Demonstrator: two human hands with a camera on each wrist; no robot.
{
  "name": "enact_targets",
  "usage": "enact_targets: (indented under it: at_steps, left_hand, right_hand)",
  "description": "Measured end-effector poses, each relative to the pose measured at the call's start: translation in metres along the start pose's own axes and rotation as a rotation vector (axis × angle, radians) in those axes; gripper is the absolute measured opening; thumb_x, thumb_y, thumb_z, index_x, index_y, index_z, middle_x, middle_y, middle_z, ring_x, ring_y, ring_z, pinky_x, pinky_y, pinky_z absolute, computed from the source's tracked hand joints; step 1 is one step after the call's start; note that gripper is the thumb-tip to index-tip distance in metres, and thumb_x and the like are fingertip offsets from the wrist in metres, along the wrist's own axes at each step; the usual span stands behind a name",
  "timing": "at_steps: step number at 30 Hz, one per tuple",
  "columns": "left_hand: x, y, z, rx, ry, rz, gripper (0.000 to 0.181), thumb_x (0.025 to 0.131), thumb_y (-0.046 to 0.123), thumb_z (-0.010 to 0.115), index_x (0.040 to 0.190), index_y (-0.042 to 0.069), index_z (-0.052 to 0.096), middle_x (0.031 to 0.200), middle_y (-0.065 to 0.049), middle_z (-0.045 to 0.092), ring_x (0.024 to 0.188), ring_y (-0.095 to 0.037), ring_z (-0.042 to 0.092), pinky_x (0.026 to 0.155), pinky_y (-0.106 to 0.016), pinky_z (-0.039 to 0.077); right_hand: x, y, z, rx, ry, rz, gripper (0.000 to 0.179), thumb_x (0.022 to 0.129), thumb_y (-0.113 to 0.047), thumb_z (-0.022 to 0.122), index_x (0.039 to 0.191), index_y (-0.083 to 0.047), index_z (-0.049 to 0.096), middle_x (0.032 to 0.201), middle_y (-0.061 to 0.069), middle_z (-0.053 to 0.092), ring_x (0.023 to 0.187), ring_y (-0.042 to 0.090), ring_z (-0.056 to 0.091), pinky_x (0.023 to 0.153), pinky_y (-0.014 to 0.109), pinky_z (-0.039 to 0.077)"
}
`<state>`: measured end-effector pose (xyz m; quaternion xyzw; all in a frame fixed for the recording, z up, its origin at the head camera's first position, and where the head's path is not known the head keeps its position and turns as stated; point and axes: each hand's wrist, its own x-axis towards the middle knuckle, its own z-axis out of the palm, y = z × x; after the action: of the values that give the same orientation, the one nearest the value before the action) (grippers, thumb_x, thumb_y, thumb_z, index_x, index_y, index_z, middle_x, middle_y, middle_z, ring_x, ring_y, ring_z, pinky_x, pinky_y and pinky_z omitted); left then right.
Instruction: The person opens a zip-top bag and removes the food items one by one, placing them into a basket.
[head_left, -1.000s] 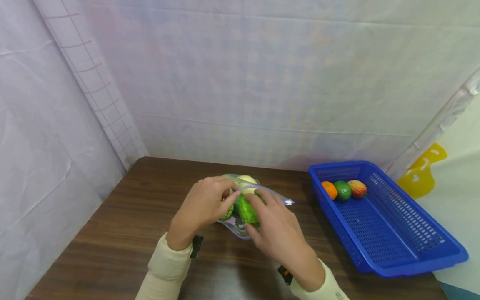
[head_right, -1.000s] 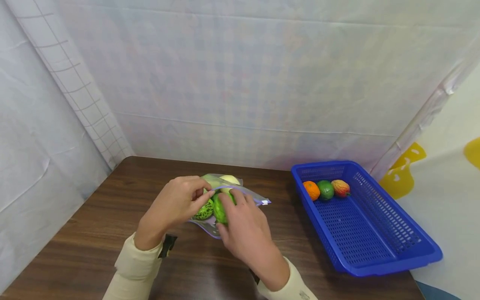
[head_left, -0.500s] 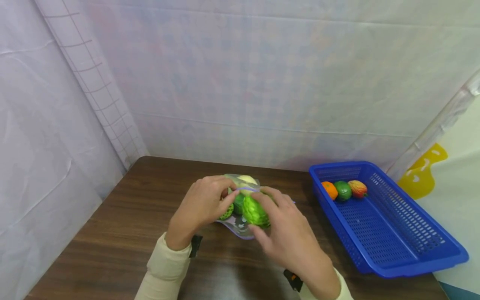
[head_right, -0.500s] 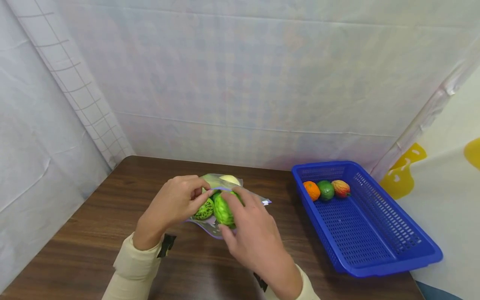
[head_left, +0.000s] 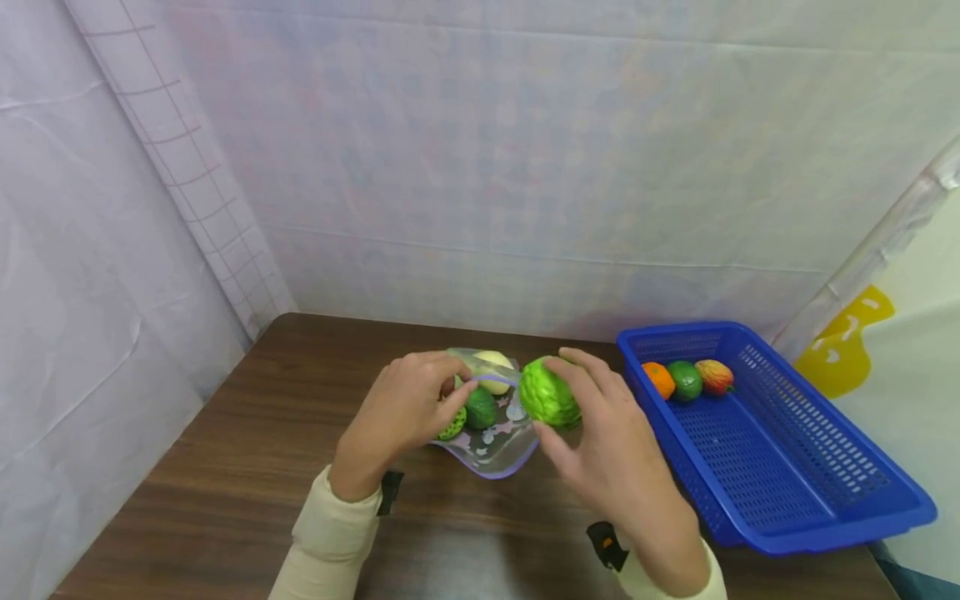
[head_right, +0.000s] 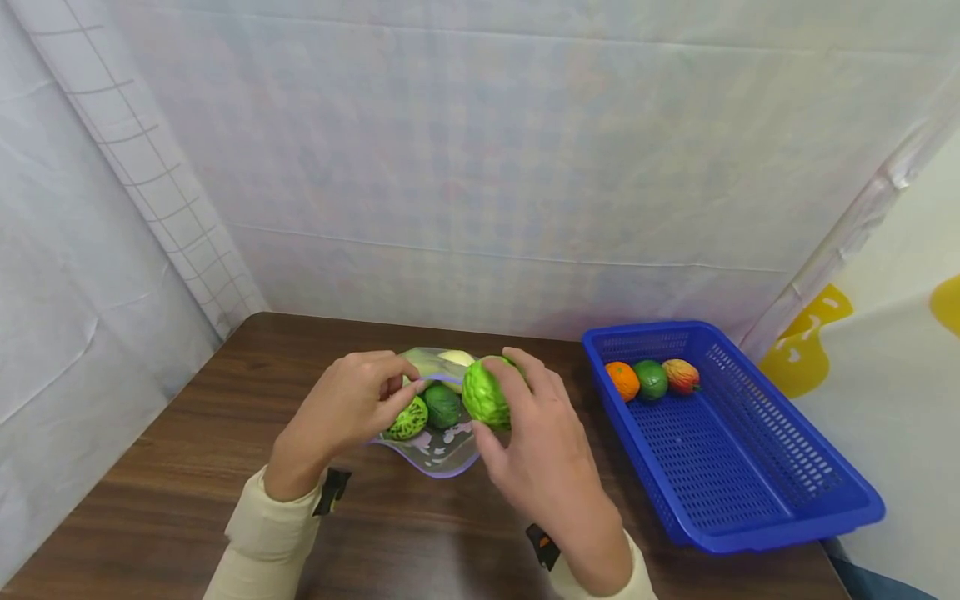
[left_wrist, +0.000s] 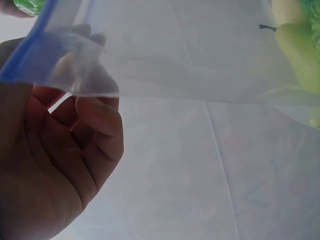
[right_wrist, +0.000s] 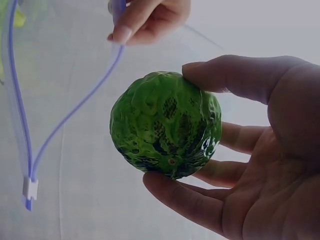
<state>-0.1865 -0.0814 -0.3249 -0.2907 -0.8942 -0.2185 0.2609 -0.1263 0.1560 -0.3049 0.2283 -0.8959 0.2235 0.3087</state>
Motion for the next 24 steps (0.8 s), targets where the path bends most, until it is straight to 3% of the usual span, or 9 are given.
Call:
enact_targets:
  at_steps: [13, 24]
  left_hand:
    - [0.000, -0.002, 0.000, -0.002, -0.012, -0.004, 0.007, 0.089, 0.022, 0.075, 0.088, 0.015, 0.075, 0.066, 0.009, 0.051, 0.056, -0.004, 0.042, 0.048, -0.021, 0.033]
    - [0.000, -0.002, -0.001, -0.004, -0.014, -0.012, 0.007, 0.088, 0.021, 0.076, 0.088, 0.014, 0.075, 0.066, 0.009, 0.052, 0.056, -0.005, 0.043, 0.048, -0.021, 0.035]
  right_hand:
    - [0.005, 0.018, -0.010, 0.007, 0.028, 0.043, 0.062, 0.074, -0.012, 0.086, 0.130, -0.008, 0.060, 0.139, 0.018, 0.056, 0.119, 0.041, 0.059, 0.089, 0.057, 0.053]
    - [0.022, 0.038, -0.027, -0.108, -0.015, -0.022, 0.061, 0.077, -0.013, 0.081, 0.131, -0.003, 0.054, 0.134, 0.023, 0.053, 0.114, 0.044, 0.056, 0.087, 0.058, 0.051]
